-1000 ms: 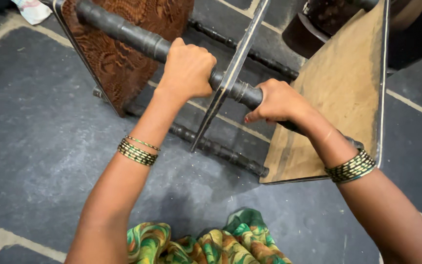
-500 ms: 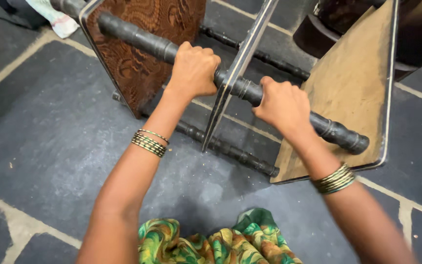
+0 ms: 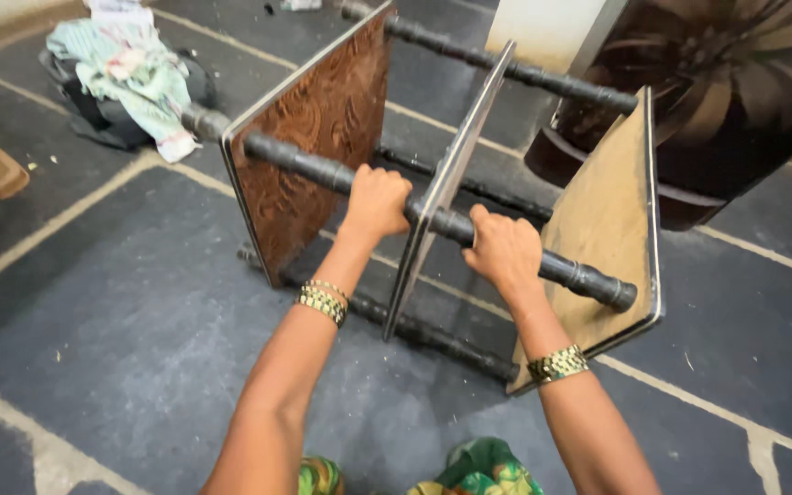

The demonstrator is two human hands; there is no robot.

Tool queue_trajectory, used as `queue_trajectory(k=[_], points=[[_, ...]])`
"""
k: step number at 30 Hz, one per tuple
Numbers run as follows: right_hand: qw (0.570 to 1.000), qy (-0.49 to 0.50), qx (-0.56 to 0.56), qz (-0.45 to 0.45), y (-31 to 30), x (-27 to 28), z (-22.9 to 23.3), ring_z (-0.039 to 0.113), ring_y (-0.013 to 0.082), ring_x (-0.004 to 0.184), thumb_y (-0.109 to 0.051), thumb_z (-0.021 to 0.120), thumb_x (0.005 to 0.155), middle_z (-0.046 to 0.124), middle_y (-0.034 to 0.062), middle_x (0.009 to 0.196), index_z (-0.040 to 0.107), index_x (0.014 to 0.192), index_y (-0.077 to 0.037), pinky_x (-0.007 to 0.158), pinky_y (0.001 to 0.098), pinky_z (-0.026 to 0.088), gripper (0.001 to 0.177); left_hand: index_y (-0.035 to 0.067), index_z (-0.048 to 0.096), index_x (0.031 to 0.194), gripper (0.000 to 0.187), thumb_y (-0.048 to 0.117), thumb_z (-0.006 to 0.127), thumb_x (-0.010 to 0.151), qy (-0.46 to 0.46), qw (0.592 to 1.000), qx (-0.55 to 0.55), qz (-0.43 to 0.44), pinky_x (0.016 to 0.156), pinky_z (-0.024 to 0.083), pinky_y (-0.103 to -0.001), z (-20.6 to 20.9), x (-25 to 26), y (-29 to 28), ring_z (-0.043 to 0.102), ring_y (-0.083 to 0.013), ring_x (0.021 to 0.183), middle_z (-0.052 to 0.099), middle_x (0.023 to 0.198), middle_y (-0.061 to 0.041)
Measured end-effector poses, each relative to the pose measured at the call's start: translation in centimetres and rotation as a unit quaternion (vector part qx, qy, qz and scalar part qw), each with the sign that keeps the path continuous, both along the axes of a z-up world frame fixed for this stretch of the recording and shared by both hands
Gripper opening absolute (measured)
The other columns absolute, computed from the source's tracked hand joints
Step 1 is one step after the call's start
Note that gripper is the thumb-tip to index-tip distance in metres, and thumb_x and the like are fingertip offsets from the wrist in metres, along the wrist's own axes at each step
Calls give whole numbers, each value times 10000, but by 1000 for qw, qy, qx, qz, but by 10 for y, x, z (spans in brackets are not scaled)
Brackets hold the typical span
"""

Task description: The person assembles a small wooden table by inserting and tightening black cylindrical legs into holes on the tabletop. They rotate the table to access each corner and secure the legs by hand.

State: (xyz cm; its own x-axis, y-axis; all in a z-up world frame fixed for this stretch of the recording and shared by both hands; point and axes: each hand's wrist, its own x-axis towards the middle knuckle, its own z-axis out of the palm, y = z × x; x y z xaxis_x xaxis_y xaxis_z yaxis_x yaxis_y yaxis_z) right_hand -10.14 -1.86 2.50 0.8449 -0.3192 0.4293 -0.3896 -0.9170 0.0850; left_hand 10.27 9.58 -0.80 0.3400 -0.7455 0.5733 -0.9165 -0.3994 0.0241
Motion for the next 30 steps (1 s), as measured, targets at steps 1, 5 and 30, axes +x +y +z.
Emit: queue_trajectory(k=[1,5,30], points=[[1000,2,-1,12,0,-5,-1,706,322,768,-270,825,676,708,87,763,568,911,-121,645,472,484,380,157,735,700,215,224,818,513,3,1000,-2,4,726,444,-453,-1,-7,3,688,-306,784,702,781,-90],[999,14,-30,33,-6,-31,-1,697,305,747,-302,825,685,702,64,764,561,919,-139,703,446,449,388,141,738,698,197,257,839,575,13,1000,-5,1,742,441,-469,-1,-37,12,693,-309,791,709,795,-100],[971,-27,57,232,136,-38,92,688,277,927,-341,800,787,684,57,1051,629,1097,-150,752,402,547,402,108,765,902,487,567,686,760,150,972,-54,-174,703,517,-483,26,-29,61,719,-323,854,741,879,-85]])
